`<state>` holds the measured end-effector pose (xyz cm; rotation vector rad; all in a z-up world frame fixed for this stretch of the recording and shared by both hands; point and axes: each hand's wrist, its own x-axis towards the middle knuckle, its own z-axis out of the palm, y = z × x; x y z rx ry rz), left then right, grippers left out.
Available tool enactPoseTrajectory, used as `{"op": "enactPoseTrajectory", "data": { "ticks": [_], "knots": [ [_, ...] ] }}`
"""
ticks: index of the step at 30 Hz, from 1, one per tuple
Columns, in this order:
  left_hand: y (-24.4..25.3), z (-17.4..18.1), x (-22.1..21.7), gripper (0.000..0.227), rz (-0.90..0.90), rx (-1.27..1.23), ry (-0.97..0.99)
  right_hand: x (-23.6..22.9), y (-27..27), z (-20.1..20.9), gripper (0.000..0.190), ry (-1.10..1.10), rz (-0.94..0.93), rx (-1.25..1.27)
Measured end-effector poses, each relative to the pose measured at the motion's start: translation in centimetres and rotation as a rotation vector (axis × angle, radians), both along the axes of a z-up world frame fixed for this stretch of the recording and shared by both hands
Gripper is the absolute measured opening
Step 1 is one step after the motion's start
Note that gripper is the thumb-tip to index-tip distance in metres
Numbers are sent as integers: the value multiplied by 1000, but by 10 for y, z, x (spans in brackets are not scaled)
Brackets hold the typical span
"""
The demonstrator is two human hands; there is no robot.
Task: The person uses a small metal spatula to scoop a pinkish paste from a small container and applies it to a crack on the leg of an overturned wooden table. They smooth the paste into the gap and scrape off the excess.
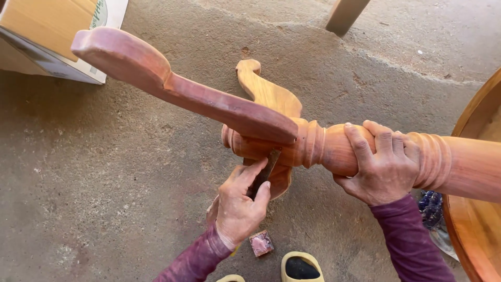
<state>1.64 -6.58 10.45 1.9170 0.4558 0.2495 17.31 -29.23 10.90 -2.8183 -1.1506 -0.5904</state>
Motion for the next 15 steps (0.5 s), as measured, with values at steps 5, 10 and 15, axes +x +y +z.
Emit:
{"op": "enactPoseTrajectory", "data": {
  "ticks": [5,10,15],
  "knots": [
    [-5,-2,0,43,-10,119,8,0,0,0,84,13,7,10],
    [-9,-10,-1,44,-36,178,-82,1,-1,-1,82,8,4,1],
    [-13,-20,1,43,-29,161,-72,1,-1,-1,83,17,10,16]
  ]
}}
